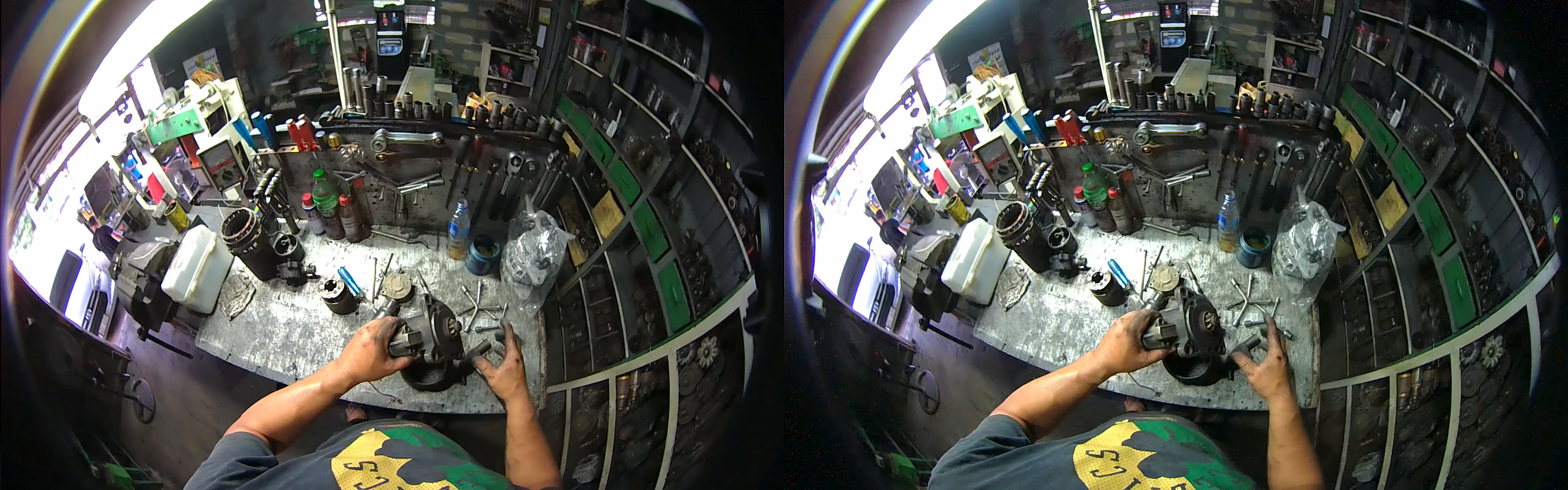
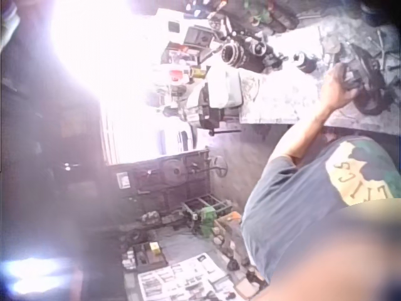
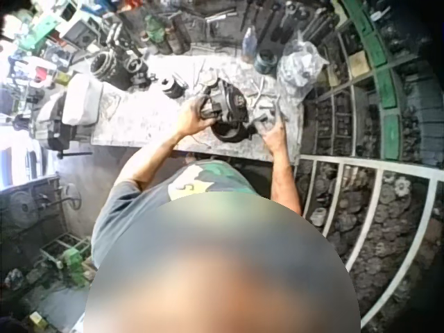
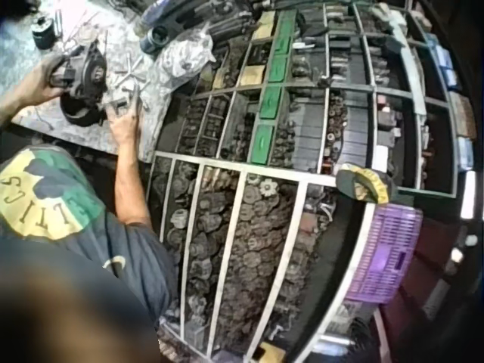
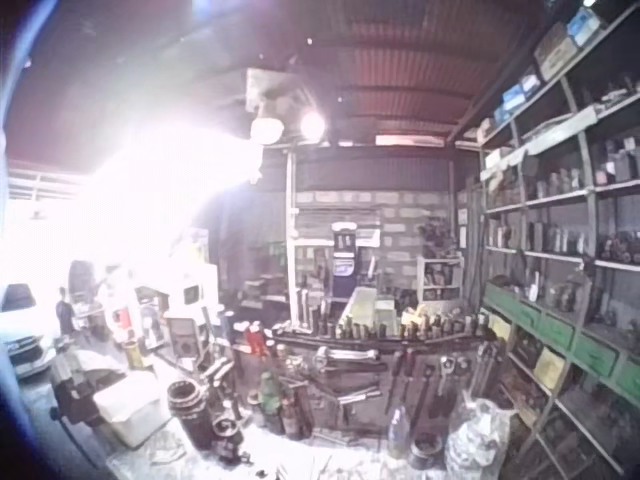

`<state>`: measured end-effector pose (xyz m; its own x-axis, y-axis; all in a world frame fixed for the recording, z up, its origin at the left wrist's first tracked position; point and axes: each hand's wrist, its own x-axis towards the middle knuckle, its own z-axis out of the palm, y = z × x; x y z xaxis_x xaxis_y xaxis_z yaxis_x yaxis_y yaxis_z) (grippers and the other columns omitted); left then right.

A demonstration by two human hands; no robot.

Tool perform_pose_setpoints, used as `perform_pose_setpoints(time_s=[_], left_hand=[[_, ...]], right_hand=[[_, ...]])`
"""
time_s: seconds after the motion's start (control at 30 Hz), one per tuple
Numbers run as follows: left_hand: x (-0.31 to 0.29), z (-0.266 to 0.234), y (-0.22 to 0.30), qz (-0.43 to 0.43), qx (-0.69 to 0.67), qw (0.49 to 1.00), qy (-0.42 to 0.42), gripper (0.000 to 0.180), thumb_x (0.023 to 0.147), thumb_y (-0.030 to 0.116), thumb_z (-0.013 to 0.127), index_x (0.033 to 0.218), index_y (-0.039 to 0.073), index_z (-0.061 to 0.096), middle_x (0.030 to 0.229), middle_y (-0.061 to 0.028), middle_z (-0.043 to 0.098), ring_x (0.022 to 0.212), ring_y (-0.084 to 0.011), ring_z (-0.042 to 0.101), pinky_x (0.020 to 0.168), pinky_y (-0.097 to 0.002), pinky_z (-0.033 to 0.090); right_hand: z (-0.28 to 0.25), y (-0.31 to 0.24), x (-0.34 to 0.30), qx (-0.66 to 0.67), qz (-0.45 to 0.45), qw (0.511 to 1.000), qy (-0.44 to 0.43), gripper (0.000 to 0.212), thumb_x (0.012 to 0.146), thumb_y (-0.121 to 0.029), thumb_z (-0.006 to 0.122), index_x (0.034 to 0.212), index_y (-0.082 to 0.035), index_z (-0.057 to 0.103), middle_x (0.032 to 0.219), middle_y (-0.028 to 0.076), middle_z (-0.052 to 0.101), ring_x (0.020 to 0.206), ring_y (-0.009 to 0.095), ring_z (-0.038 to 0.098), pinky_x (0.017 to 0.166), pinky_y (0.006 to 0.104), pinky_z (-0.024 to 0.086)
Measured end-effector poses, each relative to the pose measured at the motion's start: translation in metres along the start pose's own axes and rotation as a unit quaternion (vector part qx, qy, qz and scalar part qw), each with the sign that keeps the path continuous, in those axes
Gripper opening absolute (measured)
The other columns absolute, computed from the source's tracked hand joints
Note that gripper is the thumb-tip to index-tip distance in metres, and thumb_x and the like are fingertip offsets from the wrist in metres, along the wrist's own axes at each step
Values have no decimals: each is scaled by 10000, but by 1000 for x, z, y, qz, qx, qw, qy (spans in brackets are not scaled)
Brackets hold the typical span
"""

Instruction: The person disassembles a mechanical part on a workbench using a screwdriver and pliers. They remove screws, separate components, and inspect the internal parts before placing them on the table.

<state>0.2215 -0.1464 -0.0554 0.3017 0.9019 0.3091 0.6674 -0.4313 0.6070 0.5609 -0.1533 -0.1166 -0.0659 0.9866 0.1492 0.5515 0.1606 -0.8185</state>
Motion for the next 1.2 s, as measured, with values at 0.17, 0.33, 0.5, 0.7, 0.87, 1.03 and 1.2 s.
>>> perform_pose_setpoints(time_s=[0.17, 0.33, 0.5, 0.7, 0.87, 1.03, 1.2], left_hand=[[8, 0, 10, 30, -20, 999, -39, 709, 784, 349, 948, 1307, -38, 666, 1129, -242, 730, 1070, -447, 727, 950, -498, 594], [15, -10, 26, -21, -29, 999, -40, 822, 791, 368, 965, 1442, 16, 606, 1154, -242, 748, 1116, -465, 727, 967, -506, 596], [33, -35, 39, -54, -91, 991, -80, 1292, 714, 405, 1035, 1707, 89, 270, 1323, -308, 719, 1251, -489, 699, 1075, -520, 573], [40, -62, 46, -45, -81, 990, -105, 1313, 665, 398, 1064, 1690, 40, 326, 1396, -309, 696, 1291, -466, 693, 1108, -494, 569], [32, -61, 34, -87, -149, 982, -75, 1278, 659, 405, 1072, 1682, 91, 374, 1350, -268, 737, 1252, -390, 741, 1115, -482, 575], [25, -61, 7, -84, -180, 980, -7, 1231, 648, 415, 1078, 1625, 20, 443, 1374, -281, 725, 1282, -400, 723, 1137, -454, 553], [6, -44, -31, -205, -129, 969, -48, 1166, 662, 464, 1059, 1554, -32, 496, 1311, -294, 746, 1238, -423, 737, 1082, -458, 578]], right_hand=[[3, -58, 37, -37, -201, 967, -151, 1501, 621, -474, 1071, 1739, 0, 188, 1672, 316, 450, 1561, 461, 445, 1302, 496, 375], [29, -64, 44, 77, -175, 979, -76, 1238, 627, -305, 1074, 1618, 15, 406, 1527, 242, 591, 1419, 372, 605, 1223, 450, 472], [31, -72, 38, 185, -112, 975, -56, 1032, 629, -222, 1045, 1492, 10, 529, 1357, 174, 679, 1260, 274, 678, 1130, 397, 532], [13, -107, 35, 80, -154, 985, -5, 941, 652, -206, 990, 1459, 19, 560, 1326, 146, 685, 1230, 247, 671, 1117, 380, 520], [17, -122, 27, 355, 4, 935, -5, 842, 749, -225, 953, 1451, 29, 564, 1257, 113, 718, 1130, 203, 695, 1047, 368, 548], [17, -112, 23, 434, 13, 899, 59, 780, 797, -204, 892, 1467, 29, 569, 1246, 108, 731, 1109, 209, 709, 1001, 361, 574], [21, -87, 9, 559, 123, 819, 36, 773, 830, -372, 863, 1473, -22, 614, 1308, 117, 743, 1164, 286, 731, 1065, 468, 581]])
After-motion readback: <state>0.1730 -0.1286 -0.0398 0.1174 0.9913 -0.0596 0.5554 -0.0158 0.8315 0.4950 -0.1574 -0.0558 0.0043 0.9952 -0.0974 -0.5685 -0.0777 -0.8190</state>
